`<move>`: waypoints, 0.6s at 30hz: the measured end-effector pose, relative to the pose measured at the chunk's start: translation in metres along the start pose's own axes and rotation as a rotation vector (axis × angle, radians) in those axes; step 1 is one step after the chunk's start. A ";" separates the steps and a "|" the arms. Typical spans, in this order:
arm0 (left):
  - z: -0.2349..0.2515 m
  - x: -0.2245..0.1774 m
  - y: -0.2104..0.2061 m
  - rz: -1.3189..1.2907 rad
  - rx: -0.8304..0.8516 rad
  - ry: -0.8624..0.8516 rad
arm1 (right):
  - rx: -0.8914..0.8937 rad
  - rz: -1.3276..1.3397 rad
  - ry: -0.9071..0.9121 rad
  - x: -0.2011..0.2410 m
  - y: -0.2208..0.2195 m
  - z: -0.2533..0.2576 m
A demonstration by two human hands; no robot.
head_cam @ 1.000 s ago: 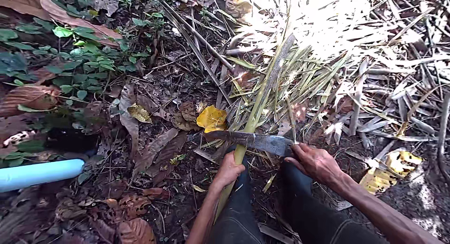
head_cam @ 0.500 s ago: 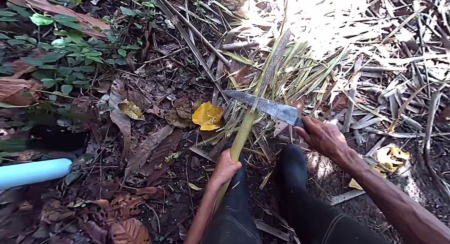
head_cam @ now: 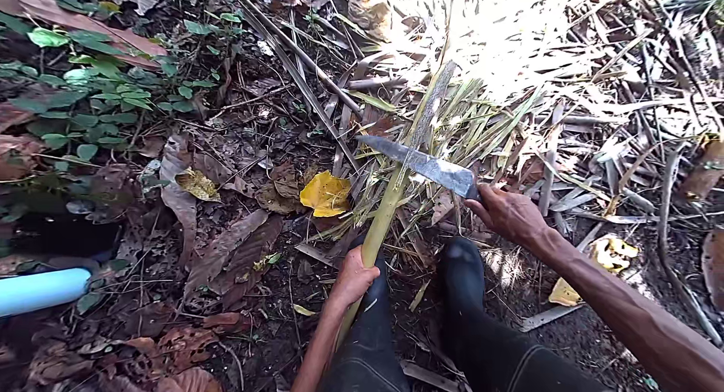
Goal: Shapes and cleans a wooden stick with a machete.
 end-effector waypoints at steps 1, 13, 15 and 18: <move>0.000 0.000 -0.001 0.006 -0.004 -0.001 | -0.005 -0.033 0.062 0.001 0.001 0.000; 0.001 0.001 0.001 0.035 -0.018 0.004 | -0.035 0.002 0.007 -0.050 0.012 0.032; 0.002 0.002 0.002 0.043 -0.012 0.007 | 0.009 -0.002 -0.041 -0.073 0.012 0.048; 0.003 0.001 0.003 0.004 -0.014 0.005 | -0.068 -0.024 -0.161 -0.101 0.024 0.067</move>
Point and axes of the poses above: each hand's wrist, its own z-axis towards the middle knuckle, its own y-axis out of the back of the hand, x = y × z, the point moved 5 cm from there along z, towards the middle knuckle, and after that the axes turned 5 degrees about -z, right-handed, at the moved point
